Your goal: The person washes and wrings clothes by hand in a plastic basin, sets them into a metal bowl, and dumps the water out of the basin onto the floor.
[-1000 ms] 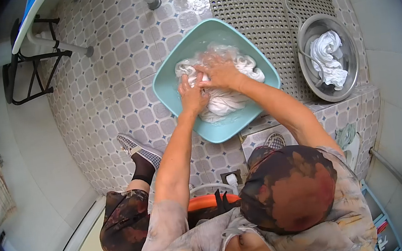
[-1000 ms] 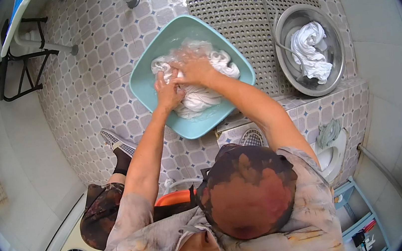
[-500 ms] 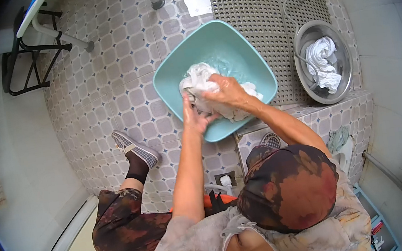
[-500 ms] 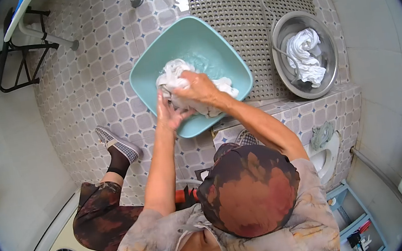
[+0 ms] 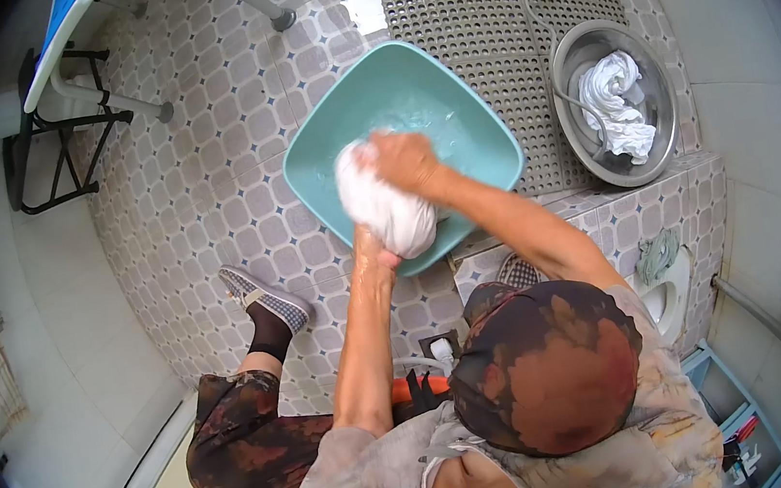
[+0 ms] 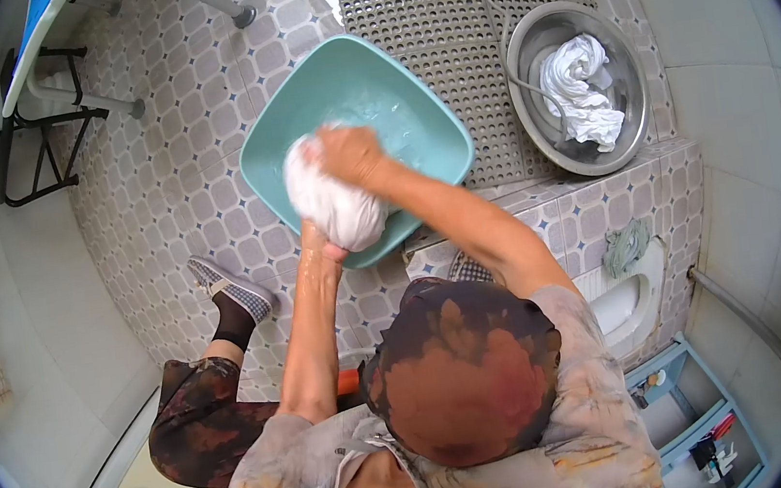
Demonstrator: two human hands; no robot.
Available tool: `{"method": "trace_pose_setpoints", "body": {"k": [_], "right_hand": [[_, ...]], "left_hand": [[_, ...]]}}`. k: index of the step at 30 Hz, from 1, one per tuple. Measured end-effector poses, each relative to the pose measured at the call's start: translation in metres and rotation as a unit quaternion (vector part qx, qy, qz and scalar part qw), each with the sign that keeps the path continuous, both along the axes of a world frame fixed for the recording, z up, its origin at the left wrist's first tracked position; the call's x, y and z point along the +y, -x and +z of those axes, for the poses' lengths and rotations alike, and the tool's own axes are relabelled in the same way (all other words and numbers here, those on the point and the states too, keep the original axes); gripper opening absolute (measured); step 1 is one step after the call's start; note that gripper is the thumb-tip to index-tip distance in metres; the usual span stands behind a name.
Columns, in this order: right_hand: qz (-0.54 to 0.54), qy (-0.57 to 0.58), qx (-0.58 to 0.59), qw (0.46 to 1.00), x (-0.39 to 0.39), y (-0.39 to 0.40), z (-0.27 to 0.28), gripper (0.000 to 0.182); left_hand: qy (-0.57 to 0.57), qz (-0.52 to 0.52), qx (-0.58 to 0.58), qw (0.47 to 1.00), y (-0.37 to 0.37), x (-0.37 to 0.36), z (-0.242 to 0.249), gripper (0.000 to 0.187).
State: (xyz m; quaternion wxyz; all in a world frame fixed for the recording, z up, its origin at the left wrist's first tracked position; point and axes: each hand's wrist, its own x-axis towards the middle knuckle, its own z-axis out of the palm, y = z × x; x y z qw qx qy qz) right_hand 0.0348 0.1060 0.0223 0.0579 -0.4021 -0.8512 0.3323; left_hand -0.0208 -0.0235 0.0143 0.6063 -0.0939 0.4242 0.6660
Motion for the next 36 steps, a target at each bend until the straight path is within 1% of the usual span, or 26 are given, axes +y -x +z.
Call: {"method": "trace_pose_setpoints", "body": {"k": [1, 3, 6, 7, 8, 9, 10, 11, 13, 14, 16, 17, 18, 19, 20, 21, 22, 23, 25, 26, 29, 30, 31, 33, 34, 36], "right_hand": [[-0.028, 0.008, -0.018, 0.999, 0.019, -0.013, -0.011, 0.045], [-0.070, 0.017, -0.062, 0.995, 0.032, -0.041, -0.023, 0.042], [-0.104, 0.009, -0.115, 0.988, 0.042, -0.069, -0.035, 0.040], [-0.108, 0.012, -0.127, 0.986, 0.038, -0.072, -0.039, 0.040], [-0.067, -0.009, -0.188, 0.980, 0.033, -0.071, -0.030, 0.040], [-0.025, -0.031, -0.244, 0.969, 0.030, -0.066, -0.009, 0.042], [0.017, -0.056, -0.297, 0.953, 0.028, -0.058, 0.004, 0.043], [0.051, -0.111, -0.232, 0.965, 0.026, -0.049, 0.005, 0.050], [0.115, -0.220, -0.099, 0.964, 0.022, -0.033, 0.008, 0.066], [0.131, -0.223, -0.085, 0.962, 0.017, -0.027, 0.000, 0.068], [0.157, -0.229, -0.054, 0.959, 0.011, -0.014, -0.028, 0.072], [0.148, -0.188, -0.093, 0.966, 0.019, -0.011, -0.029, 0.073], [0.139, -0.146, -0.131, 0.971, 0.030, -0.010, -0.028, 0.074], [0.128, -0.102, -0.170, 0.972, 0.040, -0.010, -0.029, 0.075], [0.069, -0.045, -0.183, 0.980, 0.054, -0.010, -0.034, 0.072], [0.056, -0.027, -0.162, 0.985, 0.064, -0.014, -0.039, 0.065], [0.042, -0.008, -0.141, 0.989, 0.070, -0.020, -0.049, 0.059], [0.029, 0.012, -0.120, 0.992, 0.074, -0.024, -0.050, 0.053], [0.087, 0.034, -0.172, 0.981, 0.072, -0.033, -0.047, 0.045], [0.117, 0.045, -0.200, 0.972, 0.071, -0.037, -0.042, 0.041], [0.247, 0.179, -0.252, 0.918, 0.077, -0.046, -0.016, 0.040], [0.231, 0.209, -0.298, 0.903, 0.079, -0.045, -0.002, 0.053], [0.183, 0.155, -0.282, 0.929, 0.072, -0.045, -0.002, 0.057], [0.083, 0.038, -0.245, 0.965, 0.056, -0.045, -0.004, 0.069], [0.059, -0.043, -0.222, 0.972, 0.048, -0.039, 0.015, 0.078], [0.093, -0.057, -0.170, 0.979, 0.042, -0.028, -0.012, 0.076]], "left_hand": [[0.040, 0.021, 0.002, 0.999, -0.002, 0.011, 0.027, 0.049], [0.091, 0.049, 0.082, 0.991, 0.004, 0.012, 0.016, 0.045], [0.092, 0.093, 0.211, 0.969, 0.009, 0.027, 0.058, 0.052], [0.109, 0.050, 0.315, 0.941, 0.017, 0.020, 0.044, 0.053], [0.130, 0.006, 0.417, 0.900, 0.028, 0.006, 0.020, 0.054], [0.149, -0.040, 0.514, 0.844, 0.038, -0.005, 0.007, 0.054], [0.197, -0.102, 0.596, 0.772, 0.042, -0.010, 0.018, 0.055], [0.219, -0.111, 0.594, 0.766, 0.046, -0.010, 0.016, 0.057], [0.259, -0.128, 0.587, 0.756, 0.052, -0.005, 0.000, 0.060], [0.286, -0.168, 0.628, 0.704, 0.056, -0.005, -0.026, 0.071], [0.244, -0.097, 0.573, 0.776, 0.039, 0.012, -0.050, 0.076], [0.222, -0.061, 0.543, 0.808, 0.033, 0.018, -0.063, 0.079], [0.264, -0.094, 0.663, 0.694, 0.033, 0.013, -0.092, 0.086], [0.260, -0.088, 0.602, 0.750, 0.036, 0.008, -0.093, 0.083], [0.253, -0.079, 0.537, 0.801, 0.038, 0.006, -0.092, 0.081], [0.242, -0.068, 0.469, 0.847, 0.040, 0.005, -0.091, 0.078], [0.275, -0.074, 0.344, 0.895, 0.036, 0.016, -0.050, 0.072], [0.286, -0.056, 0.329, 0.898, 0.037, 0.014, -0.052, 0.071], [0.310, -0.013, 0.294, 0.904, 0.038, 0.013, -0.053, 0.070], [0.300, -0.027, 0.284, 0.910, 0.038, 0.012, -0.052, 0.070], [0.276, -0.058, 0.265, 0.922, 0.043, 0.001, -0.053, 0.071], [0.266, -0.061, 0.267, 0.924, 0.046, -0.002, -0.057, 0.072], [0.254, -0.067, 0.270, 0.926, 0.046, -0.001, -0.060, 0.073], [0.259, -0.031, 0.252, 0.932, 0.039, 0.006, -0.046, 0.075], [0.261, -0.010, 0.243, 0.934, 0.036, 0.010, -0.039, 0.076], [0.245, 0.001, 0.205, 0.948, 0.032, 0.014, -0.033, 0.080]]}}
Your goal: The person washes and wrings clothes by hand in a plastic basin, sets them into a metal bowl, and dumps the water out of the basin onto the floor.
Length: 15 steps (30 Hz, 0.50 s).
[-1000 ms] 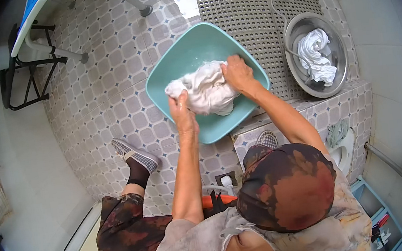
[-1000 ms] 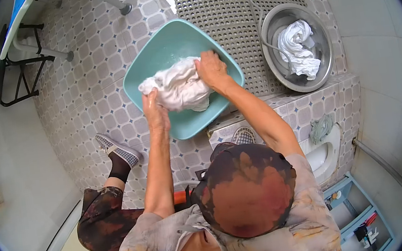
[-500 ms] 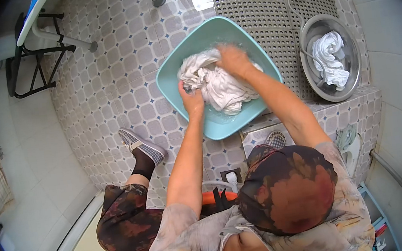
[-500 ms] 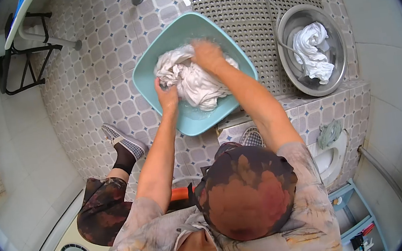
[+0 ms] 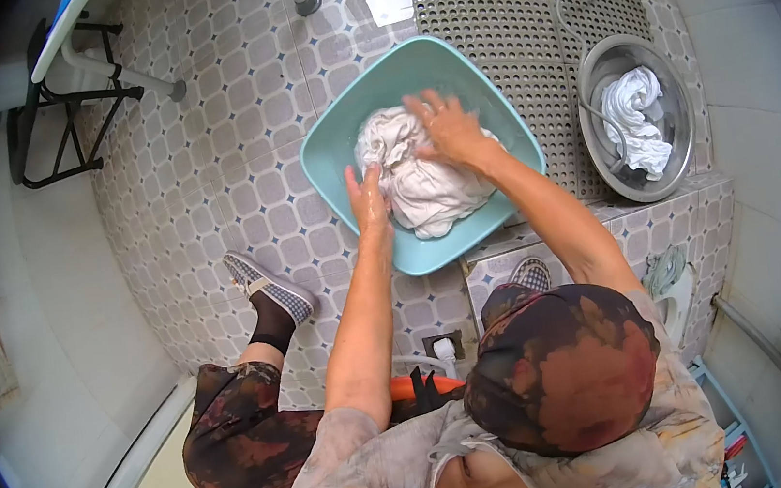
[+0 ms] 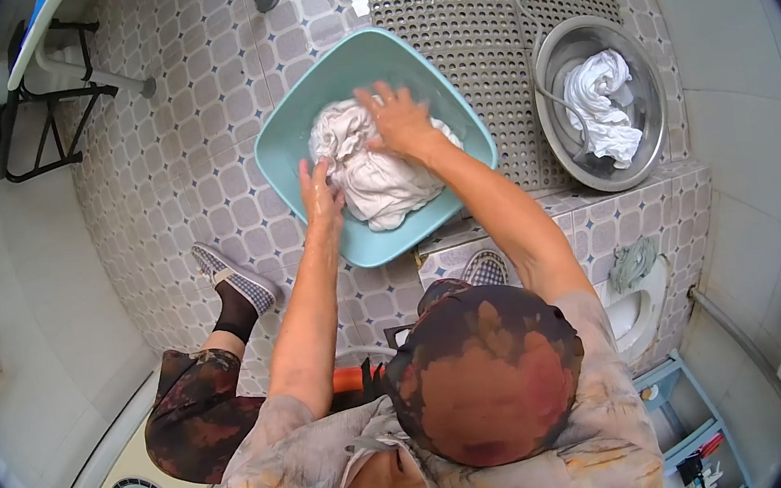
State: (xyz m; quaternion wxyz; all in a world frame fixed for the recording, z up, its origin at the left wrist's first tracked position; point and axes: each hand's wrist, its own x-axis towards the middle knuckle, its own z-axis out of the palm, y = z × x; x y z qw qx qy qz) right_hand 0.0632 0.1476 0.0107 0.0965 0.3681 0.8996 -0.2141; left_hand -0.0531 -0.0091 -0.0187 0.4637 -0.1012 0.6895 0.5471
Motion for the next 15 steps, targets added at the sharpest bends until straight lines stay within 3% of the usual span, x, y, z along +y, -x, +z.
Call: {"method": "trace_pose_setpoints", "body": {"k": [2, 4, 6, 7, 8, 9, 11, 15], "right_hand": [[0.039, -0.007, 0.041, 0.998, 0.002, 0.008, -0.028, 0.068], [0.062, 0.131, 0.168, 0.975, 0.003, 0.014, -0.039, 0.055], [0.045, 0.228, 0.260, 0.937, -0.005, 0.012, -0.042, 0.039], [0.019, 0.261, 0.288, 0.921, -0.024, 0.013, -0.009, 0.030], [0.004, 0.279, 0.302, 0.912, -0.041, 0.014, 0.022, 0.028], [-0.012, 0.296, 0.315, 0.901, -0.059, 0.014, 0.046, 0.026], [0.009, 0.237, 0.398, 0.886, -0.094, 0.014, 0.069, 0.026], [0.093, 0.112, 0.368, 0.918, -0.115, 0.017, 0.100, 0.020]], "left_hand": [[-0.015, 0.030, -0.058, 0.998, 0.004, 0.003, 0.002, 0.082], [-0.026, 0.081, -0.142, 0.986, 0.013, 0.005, 0.005, 0.082], [-0.082, 0.016, -0.203, 0.976, 0.026, 0.003, 0.010, 0.089], [-0.106, -0.013, -0.235, 0.966, 0.032, 0.000, 0.012, 0.092], [-0.144, -0.014, -0.283, 0.948, 0.039, -0.002, 0.002, 0.080], [-0.162, -0.012, -0.259, 0.952, 0.037, -0.003, -0.009, 0.075], [-0.200, -0.010, -0.210, 0.957, 0.029, -0.002, -0.028, 0.065], [-0.199, -0.027, -0.250, 0.947, 0.014, 0.005, 0.005, 0.043]]}}
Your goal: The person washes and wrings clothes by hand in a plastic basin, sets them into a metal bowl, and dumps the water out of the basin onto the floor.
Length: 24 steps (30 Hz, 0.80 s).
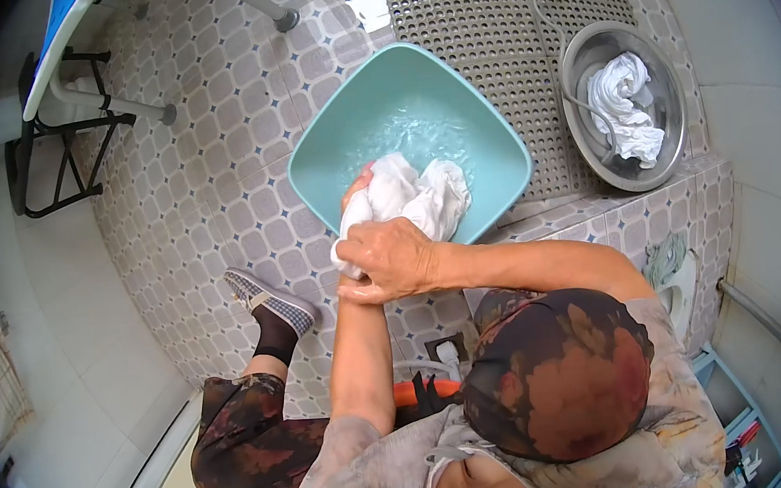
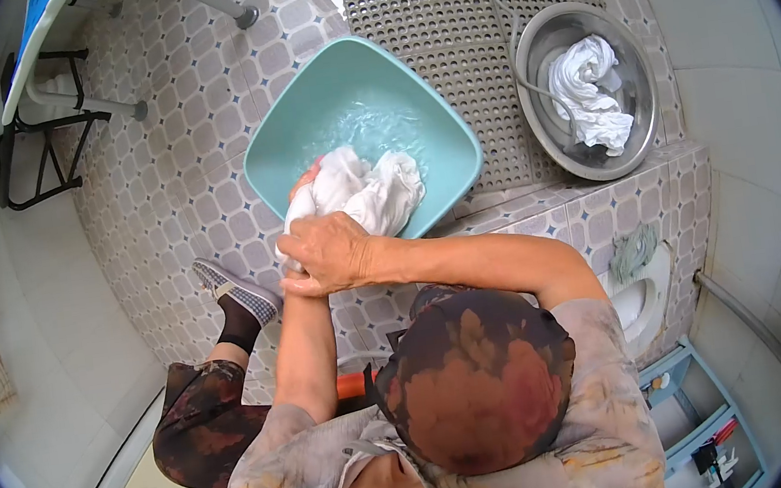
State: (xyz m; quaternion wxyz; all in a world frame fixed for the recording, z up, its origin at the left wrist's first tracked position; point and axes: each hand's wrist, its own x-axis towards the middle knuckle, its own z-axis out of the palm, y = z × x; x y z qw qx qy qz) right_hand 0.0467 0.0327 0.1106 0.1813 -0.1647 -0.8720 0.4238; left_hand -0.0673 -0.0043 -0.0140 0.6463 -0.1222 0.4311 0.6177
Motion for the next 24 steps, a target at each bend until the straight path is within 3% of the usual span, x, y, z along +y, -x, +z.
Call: {"method": "trace_pose_setpoints", "body": {"k": [1, 6, 8, 10, 12, 14, 15, 17, 18, 19, 23, 24], "right_hand": [[0.005, -0.035, -0.003, 0.999, -0.001, 0.004, -0.009, 0.021], [-0.064, -0.119, -0.031, 0.990, 0.033, 0.017, -0.057, 0.021], [-0.065, -0.163, -0.149, 0.973, 0.070, 0.010, -0.088, 0.024], [-0.125, -0.024, -0.247, 0.961, 0.097, -0.001, -0.093, 0.029], [-0.186, -0.024, -0.220, 0.957, 0.113, -0.009, -0.114, 0.038], [-0.247, 0.040, -0.271, 0.930, 0.140, -0.022, -0.114, 0.037], [-0.274, 0.071, -0.295, 0.913, 0.147, -0.023, -0.113, 0.040], [-0.239, -0.070, -0.289, 0.924, 0.123, -0.025, -0.123, 0.050], [-0.220, -0.143, -0.282, 0.923, 0.110, -0.025, -0.124, 0.056], [-0.148, -0.134, -0.384, 0.902, 0.101, -0.019, -0.114, 0.073], [-0.102, -0.250, -0.346, 0.898, 0.085, -0.022, -0.135, 0.079], [-0.113, -0.221, -0.350, 0.903, 0.094, -0.021, -0.139, 0.078]], "left_hand": [[0.053, -0.010, -0.066, 0.996, -0.007, 0.005, 0.032, 0.037], [0.097, 0.037, -0.004, 0.995, -0.016, -0.001, 0.026, 0.038], [0.076, 0.041, 0.030, 0.996, -0.020, 0.000, 0.028, 0.040], [0.018, 0.027, 0.078, 0.996, -0.030, 0.004, 0.036, 0.044], [0.053, 0.064, 0.108, 0.991, -0.030, 0.009, 0.043, 0.044], [0.046, 0.081, 0.144, 0.985, -0.022, 0.009, 0.052, 0.042], [0.083, -0.022, 0.243, 0.966, -0.012, 0.004, 0.051, 0.053], [0.119, -0.025, 0.470, 0.874, -0.007, -0.002, 0.018, 0.063], [0.132, -0.026, 0.574, 0.808, -0.003, -0.002, -0.007, 0.068], [0.140, -0.077, 0.690, 0.706, -0.001, 0.003, -0.013, 0.081], [0.231, -0.259, 0.616, 0.708, 0.009, 0.022, -0.025, 0.084], [0.229, -0.270, 0.603, 0.715, 0.016, 0.028, -0.022, 0.085]]}}
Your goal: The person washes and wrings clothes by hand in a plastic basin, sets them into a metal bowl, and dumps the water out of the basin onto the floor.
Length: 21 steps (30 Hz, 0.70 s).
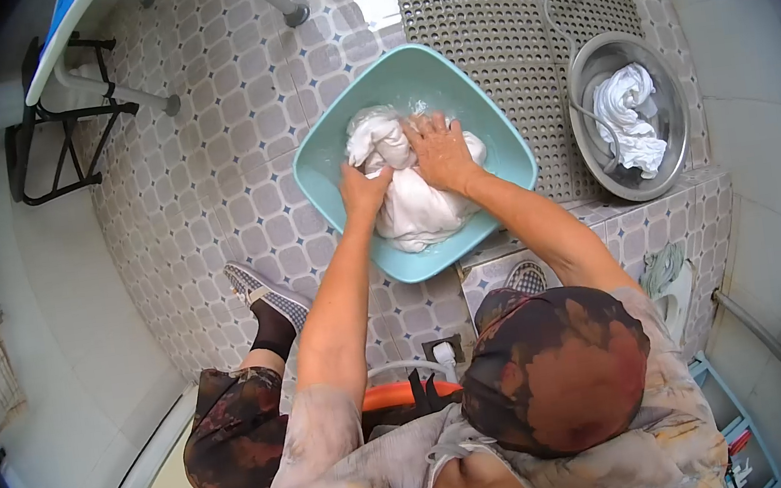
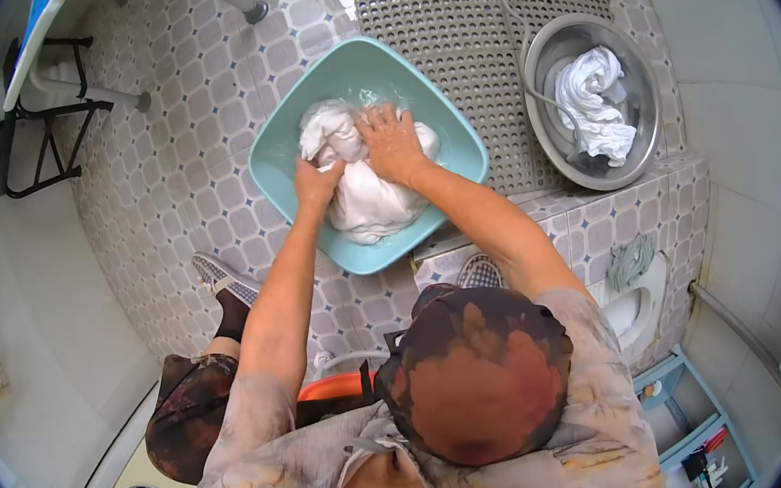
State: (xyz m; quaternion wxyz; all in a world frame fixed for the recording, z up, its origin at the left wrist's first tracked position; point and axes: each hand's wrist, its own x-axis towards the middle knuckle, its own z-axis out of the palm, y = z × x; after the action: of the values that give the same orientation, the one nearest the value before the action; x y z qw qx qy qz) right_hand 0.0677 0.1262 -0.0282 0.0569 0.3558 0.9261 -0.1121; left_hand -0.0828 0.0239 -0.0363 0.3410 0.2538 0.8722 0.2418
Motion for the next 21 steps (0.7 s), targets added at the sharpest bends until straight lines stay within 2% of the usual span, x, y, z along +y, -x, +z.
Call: {"method": "trace_pose_setpoints", "body": {"k": [2, 4, 7, 10, 11, 12, 14, 15, 18, 19, 21], "right_hand": [[-0.036, 0.057, 0.008, 0.998, 0.008, 0.002, 0.006, 0.077], [-0.070, 0.109, 0.055, 0.990, 0.017, -0.005, 0.014, 0.072], [-0.110, 0.160, 0.104, 0.976, 0.016, -0.024, 0.014, 0.060], [-0.113, 0.200, 0.144, 0.962, 0.019, -0.044, 0.012, 0.047], [-0.111, 0.214, 0.159, 0.957, 0.021, -0.049, 0.014, 0.043], [-0.106, 0.226, 0.160, 0.955, 0.023, -0.055, 0.016, 0.041], [-0.096, 0.249, 0.165, 0.949, 0.027, -0.063, 0.026, 0.038], [-0.077, 0.258, 0.153, 0.951, 0.027, -0.068, 0.026, 0.038], [-0.020, 0.282, 0.100, 0.954, 0.031, -0.081, 0.035, 0.039], [-0.002, 0.291, 0.075, 0.954, 0.033, -0.085, 0.049, 0.039], [0.039, 0.315, 0.055, 0.947, 0.037, -0.093, 0.081, 0.040]], "left_hand": [[0.023, -0.005, -0.033, 0.999, 0.009, 0.002, 0.013, 0.086], [-0.009, 0.006, 0.033, 0.999, 0.013, -0.008, 0.005, 0.092], [0.013, -0.011, 0.112, 0.994, 0.003, -0.020, 0.049, 0.094], [0.047, -0.045, 0.158, 0.985, 0.000, -0.034, 0.087, 0.073], [0.002, -0.092, 0.198, 0.976, 0.006, -0.043, 0.085, 0.042], [0.008, -0.093, 0.195, 0.976, 0.013, -0.050, 0.083, 0.035], [0.019, -0.094, 0.192, 0.977, 0.018, -0.047, 0.109, 0.023], [-0.002, -0.072, 0.179, 0.981, 0.018, -0.045, 0.124, 0.019], [-0.164, -0.022, 0.121, 0.979, 0.021, -0.038, 0.143, 0.020], [-0.207, -0.010, 0.042, 0.977, 0.026, -0.039, 0.137, 0.018], [-0.288, 0.040, -0.104, 0.951, 0.014, -0.029, 0.166, 0.015]]}}
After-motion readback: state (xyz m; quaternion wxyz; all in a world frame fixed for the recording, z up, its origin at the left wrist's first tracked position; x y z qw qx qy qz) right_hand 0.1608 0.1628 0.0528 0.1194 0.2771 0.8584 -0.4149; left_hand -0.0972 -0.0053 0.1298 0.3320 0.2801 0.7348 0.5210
